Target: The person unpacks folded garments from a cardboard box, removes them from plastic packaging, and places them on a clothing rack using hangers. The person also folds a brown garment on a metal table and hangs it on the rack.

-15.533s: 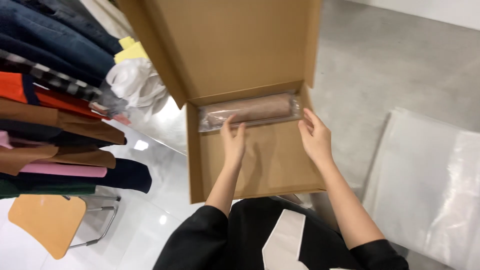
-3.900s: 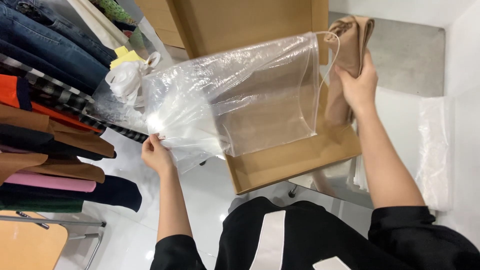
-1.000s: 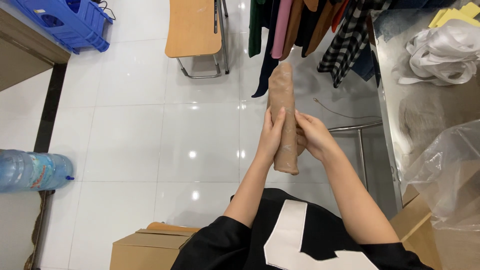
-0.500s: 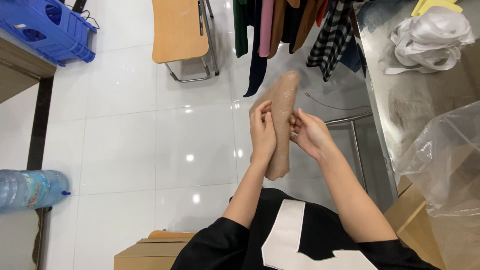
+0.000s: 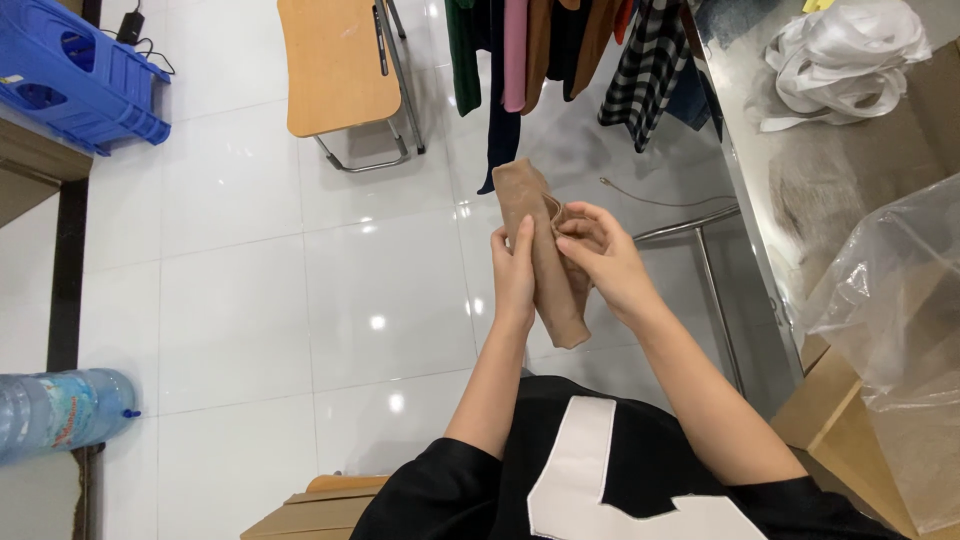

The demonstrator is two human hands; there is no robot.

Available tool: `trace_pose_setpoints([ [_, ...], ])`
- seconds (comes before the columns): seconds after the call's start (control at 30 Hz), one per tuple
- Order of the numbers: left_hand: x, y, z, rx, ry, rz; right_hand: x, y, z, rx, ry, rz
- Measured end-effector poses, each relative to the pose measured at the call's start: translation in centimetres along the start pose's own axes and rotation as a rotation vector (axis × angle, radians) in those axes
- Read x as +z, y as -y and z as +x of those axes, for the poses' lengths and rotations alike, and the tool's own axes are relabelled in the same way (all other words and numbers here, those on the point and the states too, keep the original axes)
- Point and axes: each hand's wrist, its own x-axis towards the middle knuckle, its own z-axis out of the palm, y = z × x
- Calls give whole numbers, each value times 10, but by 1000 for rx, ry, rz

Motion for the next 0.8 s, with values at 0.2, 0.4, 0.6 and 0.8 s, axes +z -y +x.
trace_pose_setpoints([
  [0.2, 9, -23, 1, -126, 122, -165, 4, 13, 3, 6, 43, -71],
  [0.4, 18, -59, -20, -37, 104, -44, 12, 28, -5, 19, 36, 91],
  [0.6, -4, -27, 35, 48, 153, 16, 12, 36, 5, -142, -112, 164],
  [0.8, -10, -29, 65, -73, 214, -198, -35, 26, 20, -465, -532, -500],
])
